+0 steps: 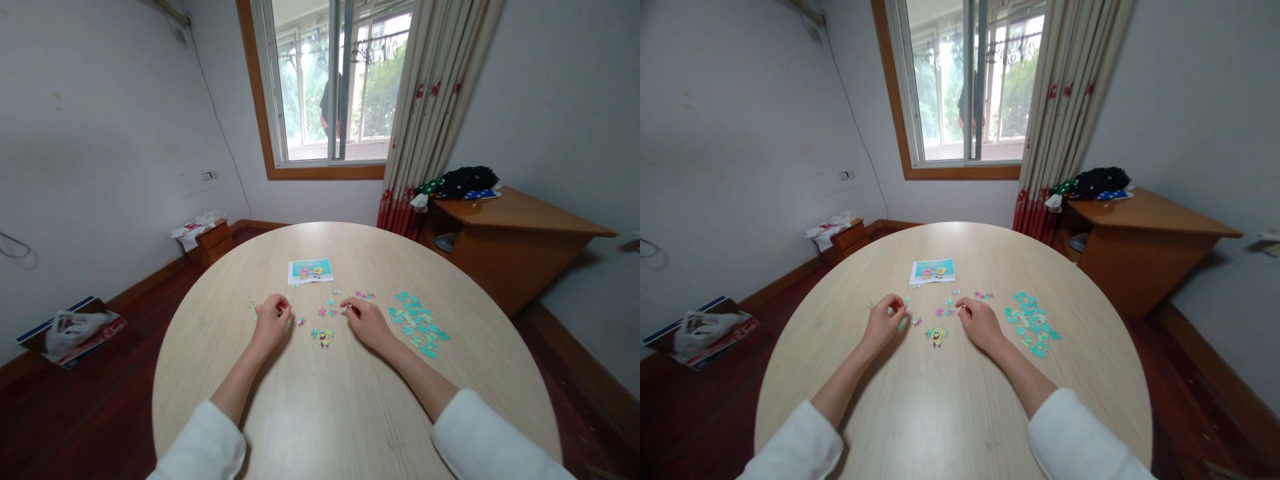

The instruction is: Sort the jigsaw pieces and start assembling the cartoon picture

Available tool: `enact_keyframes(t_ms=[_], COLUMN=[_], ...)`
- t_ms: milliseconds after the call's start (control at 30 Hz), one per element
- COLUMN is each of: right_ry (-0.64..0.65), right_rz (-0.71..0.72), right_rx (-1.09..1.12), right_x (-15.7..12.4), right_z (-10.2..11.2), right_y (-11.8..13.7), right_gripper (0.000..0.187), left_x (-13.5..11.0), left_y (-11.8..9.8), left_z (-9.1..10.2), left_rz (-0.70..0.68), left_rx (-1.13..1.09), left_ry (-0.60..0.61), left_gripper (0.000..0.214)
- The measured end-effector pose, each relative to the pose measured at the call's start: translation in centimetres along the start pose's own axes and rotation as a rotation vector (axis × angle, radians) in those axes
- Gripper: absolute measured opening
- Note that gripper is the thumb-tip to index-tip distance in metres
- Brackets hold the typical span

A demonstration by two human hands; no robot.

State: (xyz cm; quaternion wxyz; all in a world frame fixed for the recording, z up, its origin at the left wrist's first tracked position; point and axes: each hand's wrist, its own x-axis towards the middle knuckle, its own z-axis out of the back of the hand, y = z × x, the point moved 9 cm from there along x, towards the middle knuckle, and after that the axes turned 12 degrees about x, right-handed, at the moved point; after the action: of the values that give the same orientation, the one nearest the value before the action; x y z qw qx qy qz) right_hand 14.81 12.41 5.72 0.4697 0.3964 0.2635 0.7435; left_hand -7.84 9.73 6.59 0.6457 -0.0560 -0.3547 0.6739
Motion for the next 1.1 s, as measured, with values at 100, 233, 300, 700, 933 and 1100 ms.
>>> enact_keyframes(t_ms=[100, 233, 300, 700, 933, 1100], right_ry=[0.009, 0.032, 0.034, -0.102, -0.181, -0.193], right_rz=[0.011, 0.013, 0.019, 0.072, 0.064, 0.030], right_rx=[0.021, 0.044, 0.045, -0.022, -0.077, -0.092], right_x=[0.0, 0.0, 0.0, 0.9, 1.8, 1.9], right_z=[-0.2, -0.6, -0.7, 1.6, 3.7, 4.1], right_y=[-0.1, -0.2, -0.2, -1.4, -3.2, -3.6], right_gripper=[0.025, 0.026, 0.026, 0.024, 0.023, 0.023], left_x=[0.3, 0.4, 0.4, 0.4, 0.3, 0.3], left_y=[1.1, 1.8, 1.8, 1.7, 1.6, 1.7], left_z=[0.3, 0.1, 0.0, -0.3, -0.2, 0.1], left_rz=[0.046, 0.064, 0.062, 0.058, 0.077, 0.095], left_rx=[0.004, 0.012, 0.018, 0.002, 0.024, 0.064], left_ry=[-0.032, -0.044, -0.040, -0.016, -0.011, -0.024], left_gripper=[0.006, 0.007, 0.008, 0.009, 0.009, 0.014])
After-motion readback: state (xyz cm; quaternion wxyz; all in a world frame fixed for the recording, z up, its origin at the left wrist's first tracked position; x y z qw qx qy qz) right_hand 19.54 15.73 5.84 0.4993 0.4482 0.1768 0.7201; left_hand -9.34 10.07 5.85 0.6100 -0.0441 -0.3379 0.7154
